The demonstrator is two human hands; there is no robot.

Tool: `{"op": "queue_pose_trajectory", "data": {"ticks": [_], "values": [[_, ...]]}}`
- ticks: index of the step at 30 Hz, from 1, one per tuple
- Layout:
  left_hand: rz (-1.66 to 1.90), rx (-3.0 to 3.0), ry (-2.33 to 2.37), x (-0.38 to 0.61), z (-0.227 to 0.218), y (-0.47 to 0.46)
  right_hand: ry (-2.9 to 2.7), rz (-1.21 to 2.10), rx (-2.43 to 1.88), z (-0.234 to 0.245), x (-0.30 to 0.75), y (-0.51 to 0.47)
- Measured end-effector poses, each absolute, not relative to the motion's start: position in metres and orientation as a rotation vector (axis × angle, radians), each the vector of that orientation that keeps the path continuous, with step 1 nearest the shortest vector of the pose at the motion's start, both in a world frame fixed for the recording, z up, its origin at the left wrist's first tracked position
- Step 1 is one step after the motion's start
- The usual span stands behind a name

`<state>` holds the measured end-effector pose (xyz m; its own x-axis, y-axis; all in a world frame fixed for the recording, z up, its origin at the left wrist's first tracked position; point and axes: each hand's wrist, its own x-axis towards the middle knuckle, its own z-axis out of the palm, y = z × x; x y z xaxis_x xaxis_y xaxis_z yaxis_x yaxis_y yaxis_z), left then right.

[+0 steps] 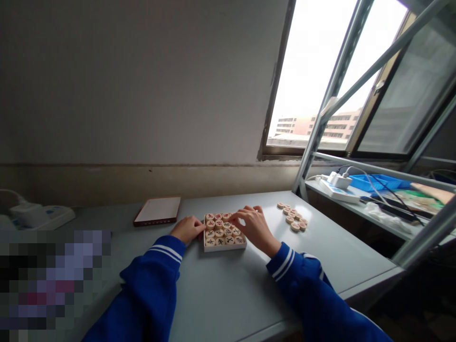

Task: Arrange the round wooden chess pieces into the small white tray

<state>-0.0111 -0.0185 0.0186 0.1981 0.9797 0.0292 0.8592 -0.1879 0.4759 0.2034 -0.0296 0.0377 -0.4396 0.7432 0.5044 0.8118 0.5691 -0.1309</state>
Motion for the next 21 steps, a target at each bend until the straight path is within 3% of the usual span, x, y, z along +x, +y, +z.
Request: {"op": "queue_pose_trajectory", "data": {"ticks": [5, 8, 21], "values": [[0.457, 2.120, 1.707, -0.010, 0.020, -0.020, -2.066, -0.460, -1.779, 0.040, 0.292, -0.038], [0.454, 2.131, 1.723, -0.008, 0.018, -0.019, -1.965, -0.335, -2.120, 0.032, 0.341, -0.043], [0.491, 2.148, 1.868, 0.003, 0.017, -0.024, -2.102, -0.050, -1.953, 0.025, 0.329, -0.023]]}}
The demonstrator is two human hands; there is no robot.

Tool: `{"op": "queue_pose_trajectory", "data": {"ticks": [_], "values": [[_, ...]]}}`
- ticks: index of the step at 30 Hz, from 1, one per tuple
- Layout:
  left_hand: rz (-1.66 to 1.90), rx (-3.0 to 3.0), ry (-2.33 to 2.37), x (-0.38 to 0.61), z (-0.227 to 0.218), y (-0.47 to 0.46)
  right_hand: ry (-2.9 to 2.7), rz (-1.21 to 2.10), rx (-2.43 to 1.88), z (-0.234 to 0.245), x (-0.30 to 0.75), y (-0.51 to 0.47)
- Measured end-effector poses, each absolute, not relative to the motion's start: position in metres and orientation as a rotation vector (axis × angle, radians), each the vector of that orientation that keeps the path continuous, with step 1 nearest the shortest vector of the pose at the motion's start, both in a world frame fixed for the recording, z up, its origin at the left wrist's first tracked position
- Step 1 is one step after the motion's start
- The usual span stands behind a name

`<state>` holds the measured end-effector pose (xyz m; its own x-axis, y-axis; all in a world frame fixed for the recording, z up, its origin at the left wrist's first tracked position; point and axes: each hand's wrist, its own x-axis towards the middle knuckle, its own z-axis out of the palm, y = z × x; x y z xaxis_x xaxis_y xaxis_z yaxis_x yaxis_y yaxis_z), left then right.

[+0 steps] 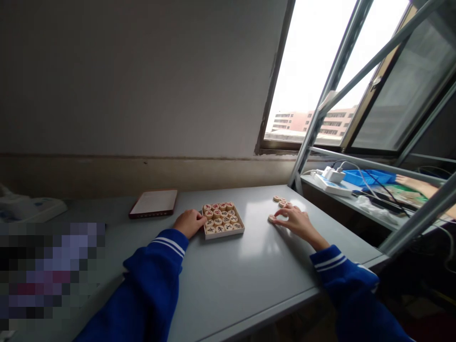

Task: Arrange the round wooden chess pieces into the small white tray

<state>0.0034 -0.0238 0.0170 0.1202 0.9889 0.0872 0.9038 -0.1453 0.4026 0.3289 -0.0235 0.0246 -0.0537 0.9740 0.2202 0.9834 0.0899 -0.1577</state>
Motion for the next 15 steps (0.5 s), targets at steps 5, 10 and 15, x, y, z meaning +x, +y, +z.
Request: {"op": "queue_pose_trajectory", "data": {"ticks": [5, 10, 15], "values": [[0.480, 2.157, 1.927, 0.005, 0.018, -0.026, -2.261, 0.147, -1.743, 0.026, 0.293, -0.009], [0.467, 2.170, 1.952, 0.006, 0.018, -0.025, -2.259, 0.166, -1.652, 0.036, 0.265, 0.001], [0.462, 2.185, 1.944, 0.006, 0.018, -0.026, -2.231, 0.159, -1.442, 0.044, 0.238, 0.007]]}}
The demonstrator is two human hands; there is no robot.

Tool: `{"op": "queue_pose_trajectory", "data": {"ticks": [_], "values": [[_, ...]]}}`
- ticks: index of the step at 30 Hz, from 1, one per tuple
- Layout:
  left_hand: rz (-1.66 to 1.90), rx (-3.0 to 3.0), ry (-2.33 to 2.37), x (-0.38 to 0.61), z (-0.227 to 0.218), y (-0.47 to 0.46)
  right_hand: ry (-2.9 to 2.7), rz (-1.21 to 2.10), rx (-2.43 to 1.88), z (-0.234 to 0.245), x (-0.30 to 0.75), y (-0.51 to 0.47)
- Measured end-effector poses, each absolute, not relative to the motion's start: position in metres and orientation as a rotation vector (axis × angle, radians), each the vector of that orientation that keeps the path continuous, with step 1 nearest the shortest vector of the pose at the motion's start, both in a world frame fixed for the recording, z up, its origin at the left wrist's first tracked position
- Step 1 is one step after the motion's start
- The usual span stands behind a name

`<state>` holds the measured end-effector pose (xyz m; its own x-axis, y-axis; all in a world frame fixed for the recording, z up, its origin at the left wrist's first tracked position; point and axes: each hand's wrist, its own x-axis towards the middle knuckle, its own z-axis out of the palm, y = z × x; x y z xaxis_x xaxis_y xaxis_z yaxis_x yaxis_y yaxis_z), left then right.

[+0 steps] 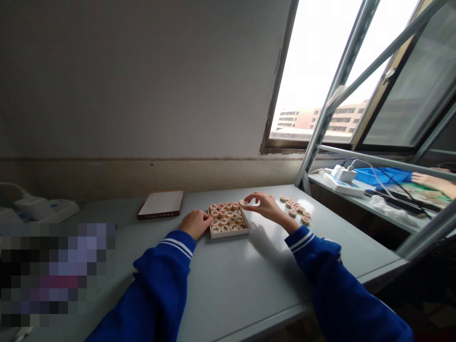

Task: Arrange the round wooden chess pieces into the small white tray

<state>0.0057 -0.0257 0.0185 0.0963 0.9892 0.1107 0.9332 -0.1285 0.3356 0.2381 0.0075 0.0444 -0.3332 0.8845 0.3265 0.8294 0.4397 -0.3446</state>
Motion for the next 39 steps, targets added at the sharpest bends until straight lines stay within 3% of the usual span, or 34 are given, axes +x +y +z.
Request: {"op": "queue_pose_trajectory", "data": {"ticks": [17, 36, 39], "values": [[0.468, 2.189, 1.912, 0.004, 0.016, -0.023, -2.311, -0.138, -1.336, 0.022, 0.206, -0.001], [0.464, 2.160, 1.904, 0.003, 0.015, -0.021, -2.228, 0.054, -1.336, 0.023, 0.210, 0.003], [0.466, 2.170, 1.896, 0.003, 0.015, -0.022, -2.177, -0.039, -1.428, 0.030, 0.229, 0.009]]}}
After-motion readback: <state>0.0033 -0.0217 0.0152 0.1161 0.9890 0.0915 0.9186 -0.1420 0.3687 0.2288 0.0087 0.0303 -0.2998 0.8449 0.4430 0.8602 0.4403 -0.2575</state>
